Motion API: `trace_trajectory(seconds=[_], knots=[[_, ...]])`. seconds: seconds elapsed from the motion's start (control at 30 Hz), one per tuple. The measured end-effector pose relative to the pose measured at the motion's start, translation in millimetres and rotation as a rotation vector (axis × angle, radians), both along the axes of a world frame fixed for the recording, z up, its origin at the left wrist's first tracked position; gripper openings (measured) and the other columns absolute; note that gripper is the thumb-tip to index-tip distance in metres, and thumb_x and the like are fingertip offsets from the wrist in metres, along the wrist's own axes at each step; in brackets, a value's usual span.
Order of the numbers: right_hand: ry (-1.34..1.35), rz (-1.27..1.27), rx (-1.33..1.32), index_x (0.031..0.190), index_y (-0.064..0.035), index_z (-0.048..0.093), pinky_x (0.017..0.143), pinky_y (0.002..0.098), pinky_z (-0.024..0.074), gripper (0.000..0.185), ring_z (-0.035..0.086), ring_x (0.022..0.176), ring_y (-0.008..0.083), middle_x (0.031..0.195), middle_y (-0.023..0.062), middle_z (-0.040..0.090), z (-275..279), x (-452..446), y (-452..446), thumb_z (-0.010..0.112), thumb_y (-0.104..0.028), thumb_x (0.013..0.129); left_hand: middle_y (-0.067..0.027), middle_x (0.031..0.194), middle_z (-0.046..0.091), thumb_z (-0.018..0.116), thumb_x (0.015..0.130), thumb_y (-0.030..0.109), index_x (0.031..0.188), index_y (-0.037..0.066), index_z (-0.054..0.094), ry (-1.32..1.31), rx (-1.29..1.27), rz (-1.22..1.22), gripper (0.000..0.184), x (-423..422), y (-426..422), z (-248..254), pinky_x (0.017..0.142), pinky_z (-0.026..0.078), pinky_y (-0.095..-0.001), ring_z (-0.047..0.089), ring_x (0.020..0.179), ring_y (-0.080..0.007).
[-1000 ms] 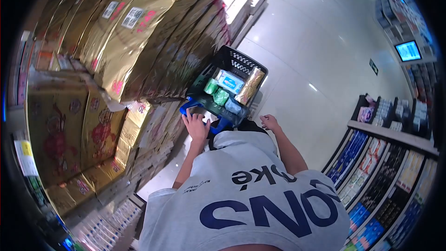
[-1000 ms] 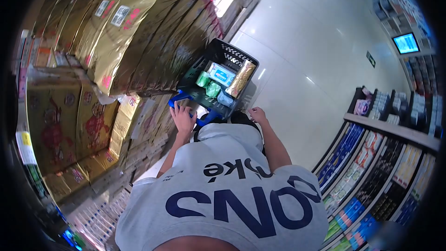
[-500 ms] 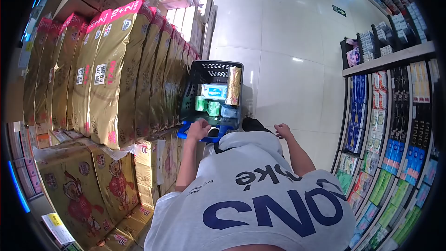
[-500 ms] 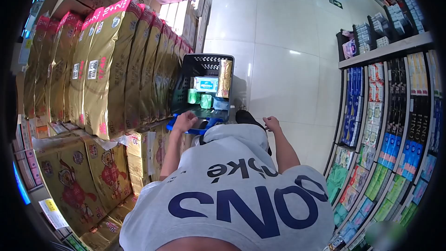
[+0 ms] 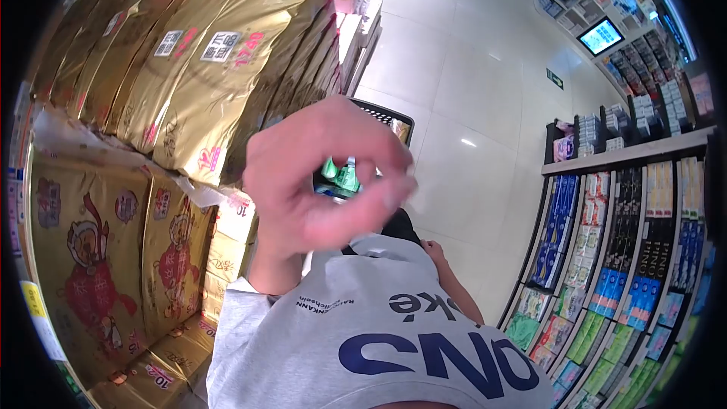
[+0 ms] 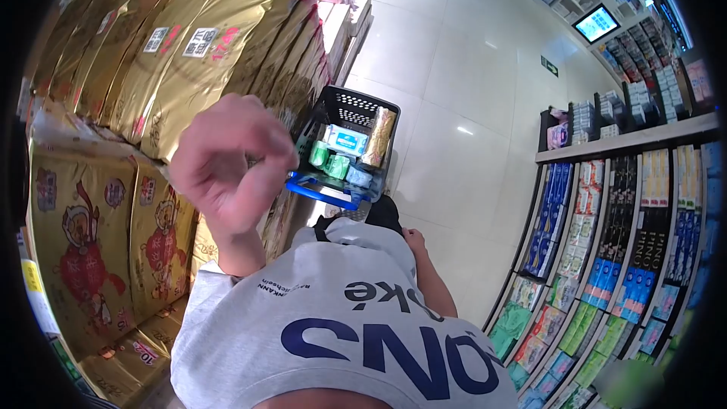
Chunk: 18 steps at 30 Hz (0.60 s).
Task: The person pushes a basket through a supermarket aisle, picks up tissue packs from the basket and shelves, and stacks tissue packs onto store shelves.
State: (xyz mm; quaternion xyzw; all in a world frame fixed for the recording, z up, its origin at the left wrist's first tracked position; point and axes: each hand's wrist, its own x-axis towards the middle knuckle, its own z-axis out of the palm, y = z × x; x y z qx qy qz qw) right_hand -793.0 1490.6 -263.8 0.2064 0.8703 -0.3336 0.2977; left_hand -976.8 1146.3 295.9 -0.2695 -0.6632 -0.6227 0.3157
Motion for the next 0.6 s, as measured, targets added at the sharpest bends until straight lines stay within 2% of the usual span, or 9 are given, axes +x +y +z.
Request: trace_trajectory(seconds=[0.07,0.1,0.17,0.2,0.3,0.37,0.4,0.47,0.6], knots=[[-0.09,0.068,-0.252,0.104,-0.0012,0.066,0.062,0.0331,0.0542,0.046,0.068,0.073,0.0201,0.085,0.0149,0.068,10.7,8.1,-3.8,0.063,-0.043,0.085,-0.0041,0.073,0.061,0.073,0.081,0.019,0.083,0.002,0.061,0.191,0.005,-0.234,0.021,12.4,-17.8,12.9,0.047,0.038,-0.0208,0.054,0.055,-0.01],[-0.201,-0.16,-0.126,0.104,-0.0007,0.065,0.059,0.0316,0.0544,0.046,0.067,0.071,0.0198,0.083,0.0133,0.067,24.2,5.4,-28.4,0.062,-0.042,0.086,-0.0043,0.074,0.06,0.072,0.084,0.025,0.084,0.002,0.06,0.268,0.026,-0.304,0.025,20.0,-23.4,18.5,0.045,0.036,-0.0205,0.053,0.055,-0.0096],[-0.216,-0.232,-0.174,0.104,-0.0006,0.064,0.058,0.0315,0.0546,0.045,0.067,0.069,0.0199,0.083,0.0129,0.067,29.6,12.4,-41.6,0.062,-0.042,0.086,-0.0035,0.073,0.06,0.07,0.086,0.03,0.083,0.003,0.06,0.309,0.103,-0.258,0.03,34.6,-29.8,32.0,0.04,0.032,-0.0199,0.051,0.052,-0.0086],[-0.232,-0.312,-0.236,0.105,-0.0006,0.063,0.058,0.0314,0.0549,0.045,0.066,0.068,0.0201,0.083,0.0125,0.067,29.7,15.2,-45.4,0.062,-0.042,0.087,-0.0033,0.07,0.059,0.069,0.087,0.03,0.079,0.003,0.06,0.309,0.019,-0.437,0.029,35.8,-38.8,40.9,0.038,0.028,-0.02,0.049,0.05,-0.0085],[-0.235,-0.204,-0.191,0.104,-0.0014,0.063,0.059,0.0319,0.0543,0.046,0.067,0.07,0.0196,0.085,0.0127,0.067,30.1,27.9,-60.9,0.06,-0.044,0.088,-0.0033,0.065,0.057,0.068,0.088,0.028,0.073,0.004,0.059,0.286,0.031,-0.657,0.03,52.7,-50.9,42.5,0.035,0.024,-0.0205,0.044,0.046,-0.0087],[-0.187,-0.024,-0.079,0.103,-0.0003,0.065,0.062,0.0342,0.0535,0.049,0.067,0.072,0.0207,0.089,0.017,0.068,9.5,40.4,-65.2,0.057,-0.046,0.089,-0.0036,0.061,0.056,0.069,0.087,0.027,0.068,0.005,0.058,0.263,0.175,-0.733,0.031,63.7,-50.9,42.2,0.035,0.024,-0.0211,0.042,0.043,-0.0089],[0.059,0.098,-0.023,0.102,0.0004,0.066,0.065,0.0352,0.0533,0.05,0.067,0.07,0.0228,0.09,0.0189,0.068,-76.9,68.8,-45.0,0.056,-0.047,0.089,-0.0037,0.06,0.055,0.069,0.087,0.027,0.067,0.005,0.058,0.262,0.223,-0.751,0.032,67.8,-51.7,42.7,0.034,0.023,-0.0214,0.041,0.043,-0.009],[0.058,0.12,0.028,0.103,0.0008,0.066,0.066,0.0354,0.0535,0.049,0.067,0.071,0.0242,0.089,0.0186,0.068,-101.9,77.3,-43.8,0.056,-0.045,0.089,-0.0038,0.059,0.055,0.069,0.086,0.026,0.066,0.005,0.058,0.249,0.254,-0.766,0.031,70.3,-57.3,48.4,0.036,0.026,-0.0225,0.043,0.043,-0.0107],[-0.165,-0.028,-0.046,0.103,0.0007,0.066,0.067,0.0351,0.0538,0.048,0.068,0.072,0.0239,0.09,0.0192,0.068,-3.4,54.5,-76.0,0.057,-0.044,0.089,-0.0039,0.057,0.055,0.069,0.083,0.024,0.065,0.006,0.057,0.191,0.286,-0.801,0.028,76.0,-60.5,57.6,0.039,0.031,-0.0249,0.046,0.043,-0.0141]])
